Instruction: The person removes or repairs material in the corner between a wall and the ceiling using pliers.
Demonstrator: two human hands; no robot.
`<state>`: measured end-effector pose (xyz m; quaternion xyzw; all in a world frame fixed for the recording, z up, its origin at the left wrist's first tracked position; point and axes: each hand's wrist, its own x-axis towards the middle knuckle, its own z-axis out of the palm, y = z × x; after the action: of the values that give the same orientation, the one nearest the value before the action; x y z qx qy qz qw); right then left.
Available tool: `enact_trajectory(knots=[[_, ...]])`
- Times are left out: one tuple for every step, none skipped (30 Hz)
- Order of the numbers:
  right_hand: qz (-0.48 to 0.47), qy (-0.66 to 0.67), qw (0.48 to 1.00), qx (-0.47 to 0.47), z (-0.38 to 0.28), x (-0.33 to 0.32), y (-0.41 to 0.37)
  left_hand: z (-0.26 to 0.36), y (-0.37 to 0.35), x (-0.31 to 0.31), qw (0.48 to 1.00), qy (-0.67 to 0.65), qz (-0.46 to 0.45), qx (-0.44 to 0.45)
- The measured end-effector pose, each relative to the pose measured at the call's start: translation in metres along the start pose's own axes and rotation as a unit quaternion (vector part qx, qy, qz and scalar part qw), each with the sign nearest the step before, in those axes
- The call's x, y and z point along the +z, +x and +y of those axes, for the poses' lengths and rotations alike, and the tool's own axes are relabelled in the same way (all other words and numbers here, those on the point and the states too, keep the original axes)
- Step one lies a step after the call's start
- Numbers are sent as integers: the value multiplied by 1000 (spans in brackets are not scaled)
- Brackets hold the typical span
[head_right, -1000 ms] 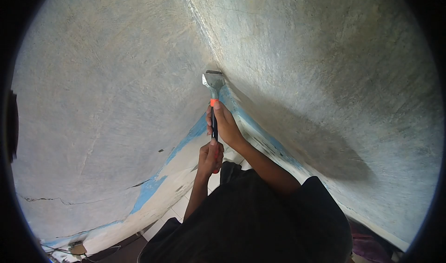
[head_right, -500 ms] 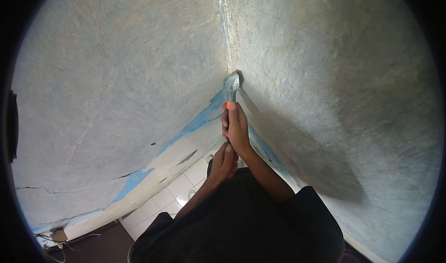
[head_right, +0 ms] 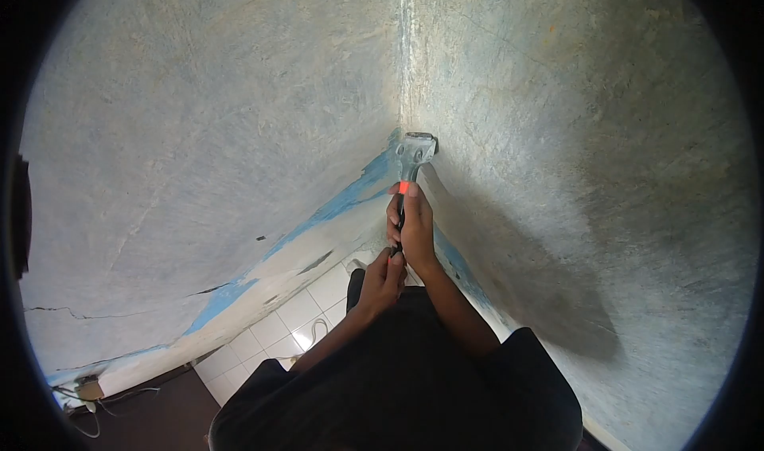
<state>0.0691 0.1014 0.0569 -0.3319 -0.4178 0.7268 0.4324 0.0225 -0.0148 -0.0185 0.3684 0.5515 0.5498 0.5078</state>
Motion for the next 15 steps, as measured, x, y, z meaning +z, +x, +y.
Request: enact_trajectory(knots=[[0,-5,1000,-1,-5,3,3,3,3,1,1000,2,7,1],[3,-8,1000,-2,-6,5,5,7,9,2,1000,4,12,1],[-3,-6,1000,-5,-5,4,6,11,11,3,1000,7,15,0],[-8,-4,1000,-11,-3,3,8,10,9,1,1000,2,11,-5],[-13,-3,1000,-17,-2,2,10,7,8,-1,1000,-5,8,-9],[-8,0,1000,-15,0,1,8,5,9,-2,1000,-14,6,-12],[-4,3,1000,-11,3,-1,4,3,7,-2,1000,-12,9,-16],[-1,7,1000,-7,5,-1,2,0,5,-2,1000,-10,14,-21],[-1,2,1000,-10,2,1,4,3,5,-3,999,-8,18,-25],[-1,-3,1000,-12,-3,4,7,6,7,-2,999,-30,20,-26],[0,-7,1000,-13,-5,6,9,11,11,1,998,-51,21,-28],[-1,-10,1000,-15,-4,6,9,14,12,2,997,-72,19,-32],[0,-14,1000,-17,-3,5,9,11,10,0,998,-59,14,-24],[0,-18,1000,-21,-3,5,9,5,10,-3,999,-47,9,-14],[0,-9,1000,-14,-2,4,8,6,10,-4,999,-37,5,-3]])
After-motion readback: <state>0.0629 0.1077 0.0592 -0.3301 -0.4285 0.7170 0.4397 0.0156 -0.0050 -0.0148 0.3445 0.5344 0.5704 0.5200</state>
